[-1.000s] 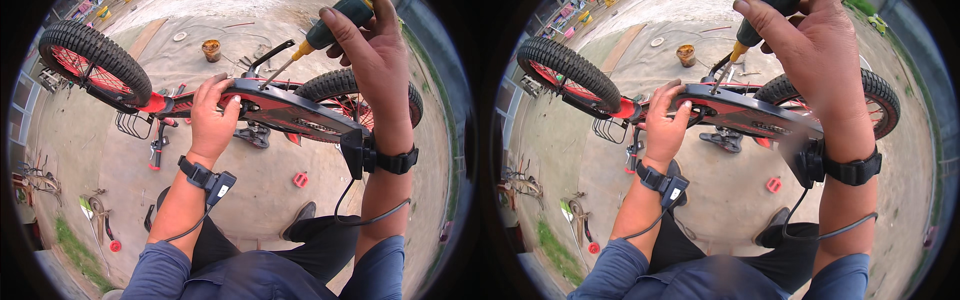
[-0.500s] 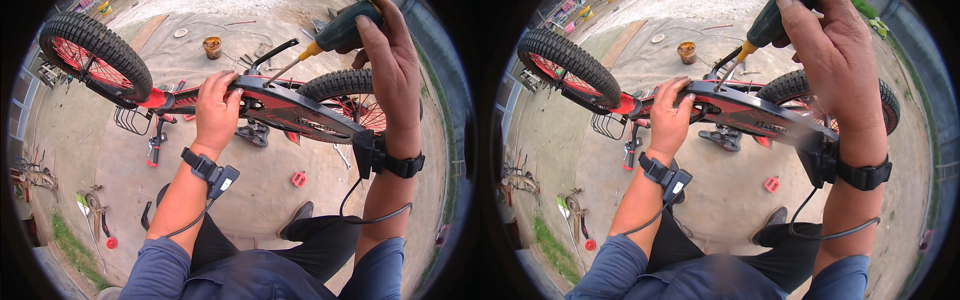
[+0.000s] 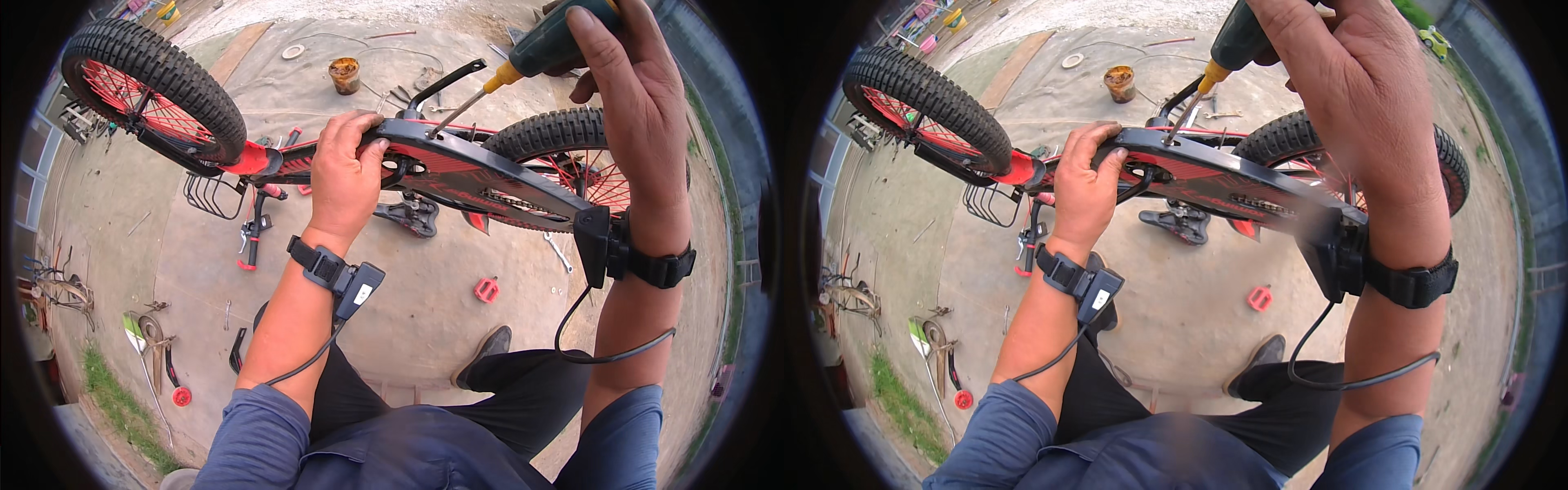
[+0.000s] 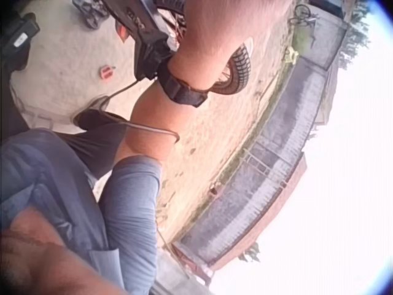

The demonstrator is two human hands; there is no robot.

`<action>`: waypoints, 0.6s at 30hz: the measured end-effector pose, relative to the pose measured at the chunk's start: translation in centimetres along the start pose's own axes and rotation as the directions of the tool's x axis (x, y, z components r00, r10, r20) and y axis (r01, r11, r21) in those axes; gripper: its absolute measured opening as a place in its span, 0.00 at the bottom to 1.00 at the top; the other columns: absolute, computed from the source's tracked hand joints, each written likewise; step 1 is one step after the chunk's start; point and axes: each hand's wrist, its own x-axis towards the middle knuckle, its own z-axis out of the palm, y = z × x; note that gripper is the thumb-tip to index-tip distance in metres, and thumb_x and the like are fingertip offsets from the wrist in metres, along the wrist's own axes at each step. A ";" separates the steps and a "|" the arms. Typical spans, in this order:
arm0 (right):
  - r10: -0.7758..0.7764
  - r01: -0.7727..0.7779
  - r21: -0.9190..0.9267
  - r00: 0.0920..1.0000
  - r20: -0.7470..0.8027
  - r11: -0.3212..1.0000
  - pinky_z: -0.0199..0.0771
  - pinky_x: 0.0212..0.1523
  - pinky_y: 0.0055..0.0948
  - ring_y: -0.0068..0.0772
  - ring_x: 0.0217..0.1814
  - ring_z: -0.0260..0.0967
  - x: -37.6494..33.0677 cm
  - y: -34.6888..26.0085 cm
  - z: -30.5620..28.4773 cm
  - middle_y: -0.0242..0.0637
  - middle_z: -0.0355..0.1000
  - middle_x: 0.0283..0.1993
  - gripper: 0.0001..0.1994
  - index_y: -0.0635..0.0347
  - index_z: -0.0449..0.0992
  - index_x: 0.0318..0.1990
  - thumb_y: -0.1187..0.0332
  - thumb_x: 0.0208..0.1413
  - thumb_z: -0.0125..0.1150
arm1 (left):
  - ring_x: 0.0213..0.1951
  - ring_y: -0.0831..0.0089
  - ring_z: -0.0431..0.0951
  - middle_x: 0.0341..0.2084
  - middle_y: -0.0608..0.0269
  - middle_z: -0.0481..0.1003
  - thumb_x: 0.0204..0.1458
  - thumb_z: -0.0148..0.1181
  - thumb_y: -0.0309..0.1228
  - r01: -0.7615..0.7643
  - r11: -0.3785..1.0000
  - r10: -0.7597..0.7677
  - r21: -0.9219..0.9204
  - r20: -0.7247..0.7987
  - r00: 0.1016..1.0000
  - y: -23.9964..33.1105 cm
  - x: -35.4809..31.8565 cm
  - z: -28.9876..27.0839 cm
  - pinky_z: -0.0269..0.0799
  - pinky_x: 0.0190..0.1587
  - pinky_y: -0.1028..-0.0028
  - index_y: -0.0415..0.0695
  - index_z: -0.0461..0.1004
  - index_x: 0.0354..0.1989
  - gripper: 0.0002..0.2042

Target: The person walks to a bicycle lying upside down in a yard and sits on a small stool. Using a screwdriver, they tighten screws on the rear mudguard. They then attach a red training wheel to the rear axle bracket and secure it with a bolt.

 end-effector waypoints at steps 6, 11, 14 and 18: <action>0.000 0.000 0.049 1.000 0.007 0.999 0.77 0.40 0.24 0.27 0.38 0.77 0.2 0.0 -0.1 0.36 0.72 0.36 0.18 0.72 0.61 0.63 0.74 0.69 0.49 | 0.52 0.61 0.77 0.49 0.54 0.76 0.54 0.63 0.20 0.017 0.999 -0.017 -0.035 0.014 1.000 0.2 0.0 0.0 0.72 0.57 0.68 0.37 0.77 0.49 0.13; 0.027 -0.031 0.044 0.996 0.087 0.999 0.77 0.39 0.24 0.26 0.38 0.77 0.4 -1.0 -0.8 0.35 0.72 0.36 0.16 0.70 0.64 0.61 0.75 0.69 0.49 | 0.52 0.61 0.77 0.49 0.54 0.76 0.54 0.63 0.20 0.016 0.999 -0.016 -0.031 0.012 1.000 0.1 0.0 0.0 0.72 0.57 0.68 0.38 0.77 0.49 0.13; -0.090 0.098 -0.067 0.990 0.110 0.993 0.75 0.37 0.23 0.25 0.37 0.77 0.3 0.0 -0.5 0.34 0.72 0.35 0.16 0.69 0.65 0.62 0.74 0.69 0.51 | 0.53 0.61 0.77 0.49 0.54 0.76 0.54 0.63 0.20 0.009 1.000 -0.008 -0.027 0.006 1.000 0.1 -0.1 0.2 0.71 0.57 0.68 0.38 0.77 0.49 0.13; 0.108 -0.117 -0.202 0.993 -0.057 0.972 0.72 0.35 0.21 0.23 0.34 0.74 0.3 -0.8 -0.6 0.34 0.72 0.35 0.17 0.69 0.67 0.62 0.71 0.69 0.52 | 0.53 0.61 0.77 0.49 0.55 0.76 0.54 0.63 0.21 0.024 0.999 -0.023 -0.026 0.012 1.000 0.1 -0.1 -0.1 0.71 0.58 0.67 0.38 0.77 0.49 0.13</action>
